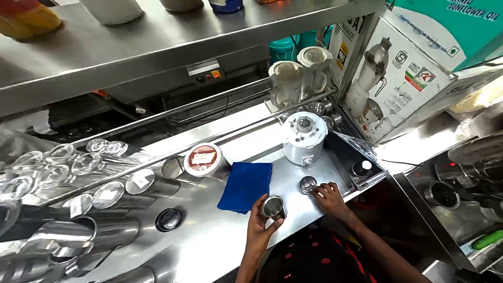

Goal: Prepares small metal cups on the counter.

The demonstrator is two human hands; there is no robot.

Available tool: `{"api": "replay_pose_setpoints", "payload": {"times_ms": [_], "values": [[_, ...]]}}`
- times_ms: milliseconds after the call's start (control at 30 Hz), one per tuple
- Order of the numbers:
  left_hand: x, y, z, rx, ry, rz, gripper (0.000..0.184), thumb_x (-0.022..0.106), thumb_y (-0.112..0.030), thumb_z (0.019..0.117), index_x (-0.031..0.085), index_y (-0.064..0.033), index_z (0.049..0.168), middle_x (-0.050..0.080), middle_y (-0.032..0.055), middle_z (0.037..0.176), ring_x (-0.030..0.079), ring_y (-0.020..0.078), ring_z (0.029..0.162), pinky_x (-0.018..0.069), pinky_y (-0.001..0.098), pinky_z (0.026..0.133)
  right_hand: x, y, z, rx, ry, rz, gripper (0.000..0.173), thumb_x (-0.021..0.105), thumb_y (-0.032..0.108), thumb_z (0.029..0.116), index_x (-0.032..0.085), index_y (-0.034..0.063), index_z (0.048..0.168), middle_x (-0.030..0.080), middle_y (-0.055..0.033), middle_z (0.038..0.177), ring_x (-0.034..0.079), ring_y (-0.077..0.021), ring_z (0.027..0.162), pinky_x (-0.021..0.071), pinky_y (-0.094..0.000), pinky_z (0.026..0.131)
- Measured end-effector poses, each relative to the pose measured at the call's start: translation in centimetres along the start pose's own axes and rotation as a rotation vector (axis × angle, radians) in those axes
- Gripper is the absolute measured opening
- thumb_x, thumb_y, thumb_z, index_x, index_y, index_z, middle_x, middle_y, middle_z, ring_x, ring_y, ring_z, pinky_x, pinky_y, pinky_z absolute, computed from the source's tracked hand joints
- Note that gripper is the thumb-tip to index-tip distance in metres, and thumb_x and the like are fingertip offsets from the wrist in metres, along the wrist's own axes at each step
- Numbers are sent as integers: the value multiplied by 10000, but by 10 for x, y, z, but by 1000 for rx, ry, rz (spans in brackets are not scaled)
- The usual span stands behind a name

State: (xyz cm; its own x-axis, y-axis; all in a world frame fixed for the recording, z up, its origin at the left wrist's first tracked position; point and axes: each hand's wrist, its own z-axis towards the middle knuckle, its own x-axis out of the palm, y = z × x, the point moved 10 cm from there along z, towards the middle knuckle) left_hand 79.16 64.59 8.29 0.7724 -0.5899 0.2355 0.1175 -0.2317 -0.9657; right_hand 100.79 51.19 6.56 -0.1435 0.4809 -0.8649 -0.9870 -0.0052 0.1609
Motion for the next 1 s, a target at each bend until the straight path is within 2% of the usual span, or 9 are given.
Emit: {"api": "replay_pose_setpoints", "payload": {"times_ms": [233, 433, 533, 600, 700, 833, 933, 967, 1000], "values": [[7, 35, 12, 61, -14, 442, 887, 873, -183, 752, 437, -176, 1523, 557, 31, 1455, 578, 198, 1277, 536, 388, 1041, -14, -3, 6, 29, -44, 3, 200, 607, 161, 959, 737, 211, 1102, 693, -6, 1105, 627, -218, 1072, 468, -480, 955], [19, 66, 39, 220, -49, 769, 818, 885, -236, 753, 513, -137, 1475, 585, 80, 1406, 582, 194, 1275, 515, 432, 1073, -46, -10, -11, 161, -125, 292, 175, 642, 295, 996, 774, 214, 1076, 711, 34, 1026, 639, -139, 1010, 501, -396, 922], [18, 71, 47, 260, -103, 938, 898, 895, -371, 729, 492, -138, 1498, 621, 100, 1367, 566, 276, 1285, 420, 511, 1134, -35, -10, -44, 329, 152, 577, 286, 568, 409, 1042, 757, 201, 1096, 729, 39, 1020, 667, -106, 972, 537, -393, 904], [19, 67, 49, 267, -119, 1017, 1061, 907, -425, 680, 390, -122, 1556, 641, 104, 1317, 546, 329, 1271, 368, 562, 1148, -22, 0, -82, 438, 507, 701, 390, 528, 497, 1042, 721, 204, 1212, 718, -1, 1149, 654, -157, 1119, 511, -454, 1031], [17, 64, 41, 245, -118, 1080, 1259, 894, -541, 637, 240, -82, 1610, 577, 95, 1421, 478, 339, 1349, 320, 573, 1177, -12, 18, -155, 729, 979, 836, 604, 383, 609, 1053, 602, 192, 1430, 578, -104, 1458, 525, -255, 1370, 385, -532, 1164], [7, 50, 3, 300, -158, 1008, 1029, 783, -607, 766, 411, -8, 1515, 532, 167, 1469, 451, 350, 1393, 326, 569, 1186, -17, 29, -194, 982, 828, 1172, 570, 379, 538, 1079, 528, 188, 1503, 447, -18, 1599, 388, -144, 1484, 310, -407, 1242], [-6, 48, -29, 343, -173, 987, 750, 724, -517, 868, 561, -27, 1412, 587, 180, 1404, 505, 357, 1346, 376, 563, 1152, -14, 23, -206, 1048, 533, 1313, 369, 496, 325, 1082, 667, 84, 1304, 625, -21, 1417, 564, -108, 1310, 447, -342, 1134], [-11, 49, -38, 358, -174, 995, 658, 701, -490, 896, 607, -46, 1372, 618, 167, 1363, 540, 345, 1311, 408, 555, 1129, -13, 18, -208, 1063, 450, 1271, 284, 524, 280, 1070, 708, 79, 1153, 705, -2, 1211, 641, -76, 1103, 519, -300, 983], [-15, 51, -47, 368, -168, 1009, 575, 679, -461, 923, 638, -70, 1342, 643, 146, 1329, 569, 321, 1279, 433, 536, 1110, -13, 14, -209, 1082, 373, 1210, 230, 541, 256, 1058, 688, 85, 1014, 655, 33, 917, 597, -42, 820, 505, -251, 757]]}}
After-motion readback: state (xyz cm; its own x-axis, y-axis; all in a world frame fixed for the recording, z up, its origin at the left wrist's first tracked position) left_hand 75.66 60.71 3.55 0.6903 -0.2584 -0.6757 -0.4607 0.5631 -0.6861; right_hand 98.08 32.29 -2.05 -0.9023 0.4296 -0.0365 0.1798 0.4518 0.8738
